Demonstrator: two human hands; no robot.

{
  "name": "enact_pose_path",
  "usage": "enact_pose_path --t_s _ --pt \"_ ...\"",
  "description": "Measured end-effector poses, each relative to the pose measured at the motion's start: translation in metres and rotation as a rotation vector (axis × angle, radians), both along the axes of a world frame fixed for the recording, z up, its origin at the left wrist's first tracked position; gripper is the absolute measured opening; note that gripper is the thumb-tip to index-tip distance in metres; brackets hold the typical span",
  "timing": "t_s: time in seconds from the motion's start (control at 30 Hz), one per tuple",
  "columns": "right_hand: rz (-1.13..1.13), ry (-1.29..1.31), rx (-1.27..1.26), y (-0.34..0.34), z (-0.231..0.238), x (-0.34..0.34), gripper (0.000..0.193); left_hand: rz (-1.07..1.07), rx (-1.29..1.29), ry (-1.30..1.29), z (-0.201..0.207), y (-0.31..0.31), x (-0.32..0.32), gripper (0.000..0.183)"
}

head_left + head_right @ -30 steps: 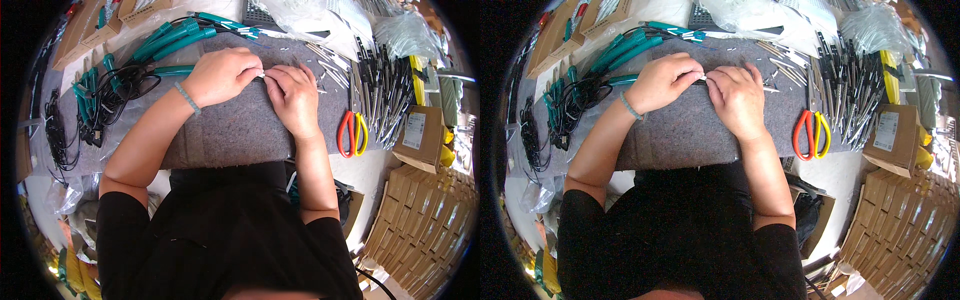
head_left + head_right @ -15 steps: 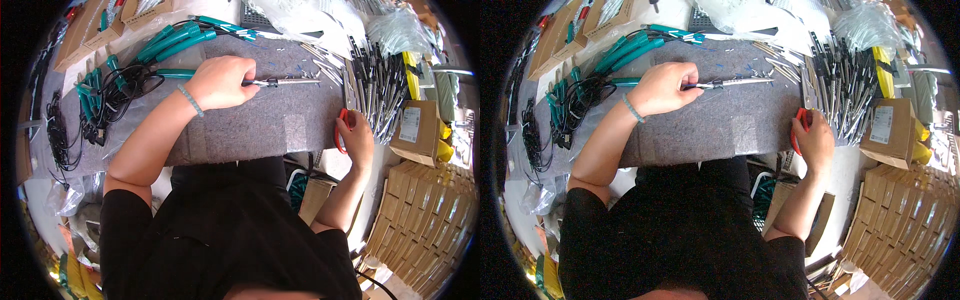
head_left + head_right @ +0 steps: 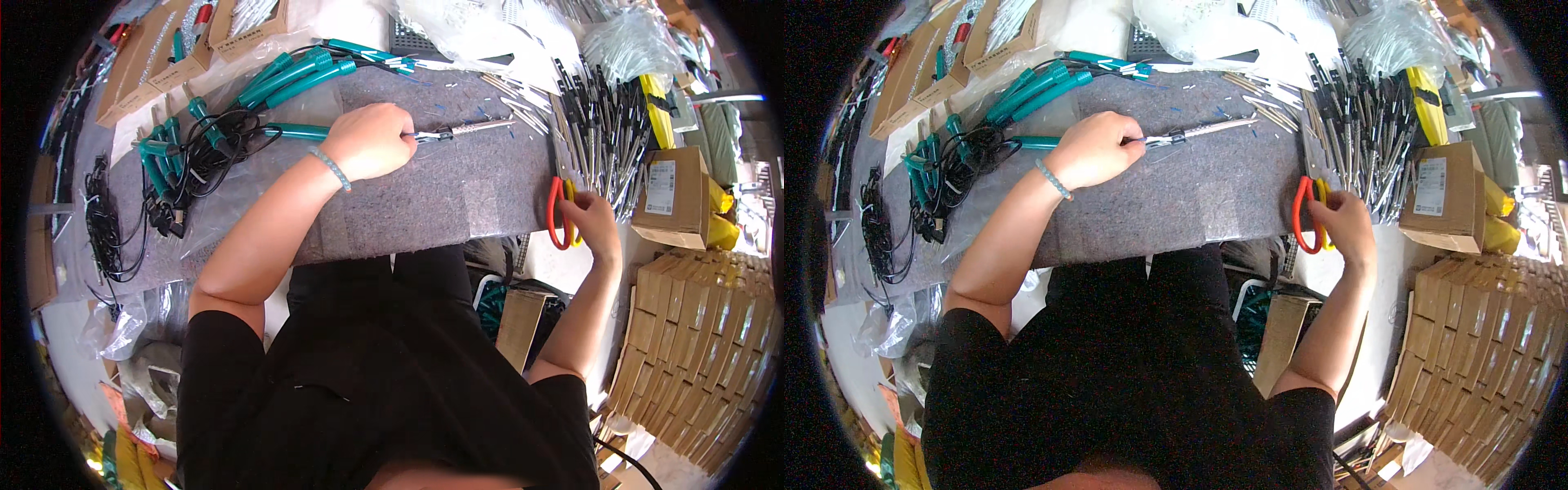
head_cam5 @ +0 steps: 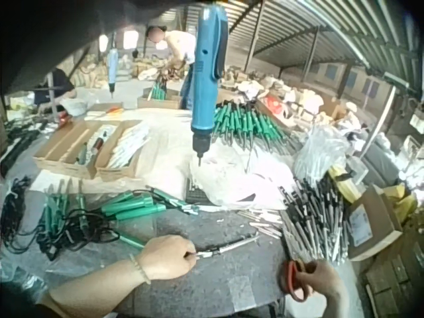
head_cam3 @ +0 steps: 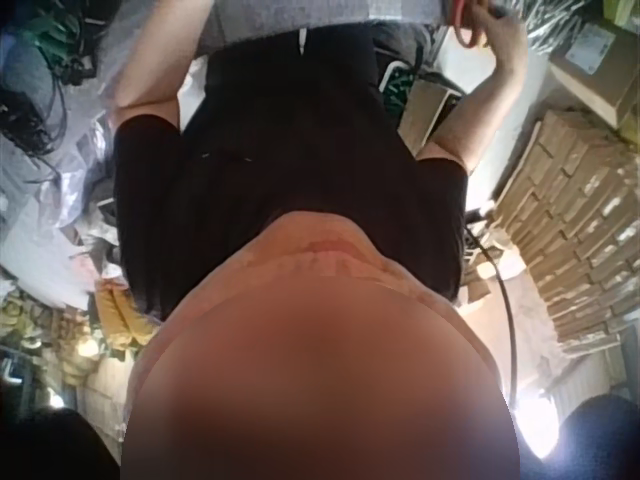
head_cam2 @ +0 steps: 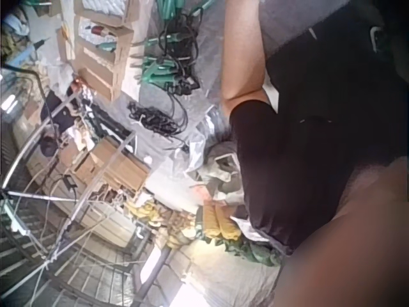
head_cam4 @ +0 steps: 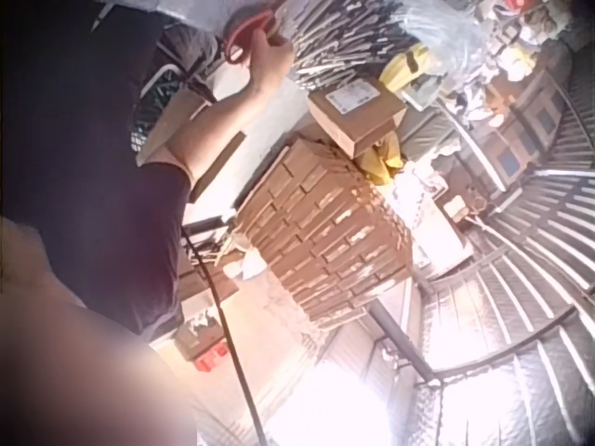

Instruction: Assembling small electronic components by trimming wires with scissors and soldering them to connectors.

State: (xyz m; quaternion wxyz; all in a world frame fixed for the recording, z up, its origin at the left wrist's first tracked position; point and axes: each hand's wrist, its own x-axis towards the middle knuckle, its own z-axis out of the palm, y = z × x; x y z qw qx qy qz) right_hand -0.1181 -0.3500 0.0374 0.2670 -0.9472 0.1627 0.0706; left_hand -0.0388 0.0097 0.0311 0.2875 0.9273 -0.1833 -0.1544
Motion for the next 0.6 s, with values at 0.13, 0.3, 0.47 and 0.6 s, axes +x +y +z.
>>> enact_pose_path --t_s 0.13,0.3,0.47,0.6 --pt "-0.175 -0.079 0.155 -0.009 -0.005 -0.020 0.033 0.095 -0.028 0.142 0.000 -0.003 0.006 0.028" --pt "0.035 -0.208 -0.281 0.028 -0.014 -0.034 0.048 0.091 -0.040 0.084 -0.002 -0.004 0.010 0.029" --pt "-0.032 0.049 -0.102 0.021 -0.004 -0.031 0.042 0.057 -0.086 0.055 -0.008 -0.002 0.010 0.028" --pt "-0.153 0.000 0.286 0.026 -0.004 -0.051 0.035 0.093 -0.122 0.066 -0.009 -0.005 0.011 0.027"
